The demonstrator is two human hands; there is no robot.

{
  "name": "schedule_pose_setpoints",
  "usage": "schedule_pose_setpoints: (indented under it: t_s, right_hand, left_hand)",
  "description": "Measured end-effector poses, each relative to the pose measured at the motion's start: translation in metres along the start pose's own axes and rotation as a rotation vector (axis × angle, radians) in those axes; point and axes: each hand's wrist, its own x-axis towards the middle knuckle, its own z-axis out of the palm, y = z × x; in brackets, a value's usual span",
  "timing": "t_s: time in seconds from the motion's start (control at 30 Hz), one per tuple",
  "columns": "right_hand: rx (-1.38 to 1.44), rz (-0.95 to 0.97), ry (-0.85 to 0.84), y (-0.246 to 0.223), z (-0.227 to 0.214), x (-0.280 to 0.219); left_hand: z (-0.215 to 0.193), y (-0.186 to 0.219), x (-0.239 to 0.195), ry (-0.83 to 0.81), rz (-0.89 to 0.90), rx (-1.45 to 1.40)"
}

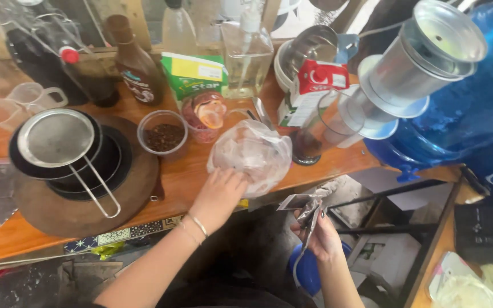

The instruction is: The person pours coffee beans into a metal strainer placed over a pot and uses a spoon to level the grounds. They then retrieve small packets from a plastic bag, open them, and pour the contents into the strainer.

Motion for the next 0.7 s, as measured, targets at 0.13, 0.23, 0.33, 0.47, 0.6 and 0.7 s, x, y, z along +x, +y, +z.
schedule_pose_setpoints:
  t_s: [0.13, 0.23, 0.33, 0.47, 0.6, 0.7]
  right_hand:
    - [-0.008, 0.031, -0.002, 0.01, 0.006, 0.008]
    - [-0.001, 0.131, -0.022, 0.032, 0.004, 0.01]
    - [-0.112, 0.282, -0.063, 0.069, 0.051, 0.005]
    - [-0.202, 0.492, -0.154, 0.139, 0.135, 0.002]
    - [-0.237, 0.631, -0.206, 0.213, 0.216, 0.018]
    - [-0.262, 0.626, -0.249, 0.274, 0.296, 0.025]
  left_hand:
    - [-0.036, 0.026, -0.037, 0.023, 0.048, -0.136]
    - [-0.024, 0.023, -0.077, -0.142, 0.046, -0.347]
    - [-0.008, 0.004, -0.12, -0.385, -0.076, -0.556]
    - [-0.004, -0.036, -0.185, -0.522, -0.252, -0.723]
    - [-0.073, -0.092, -0.258, -0.705, -0.766, -1.168]
    - [-0.142, -0.135, -0.315, -0.479, -1.155, -1.435]
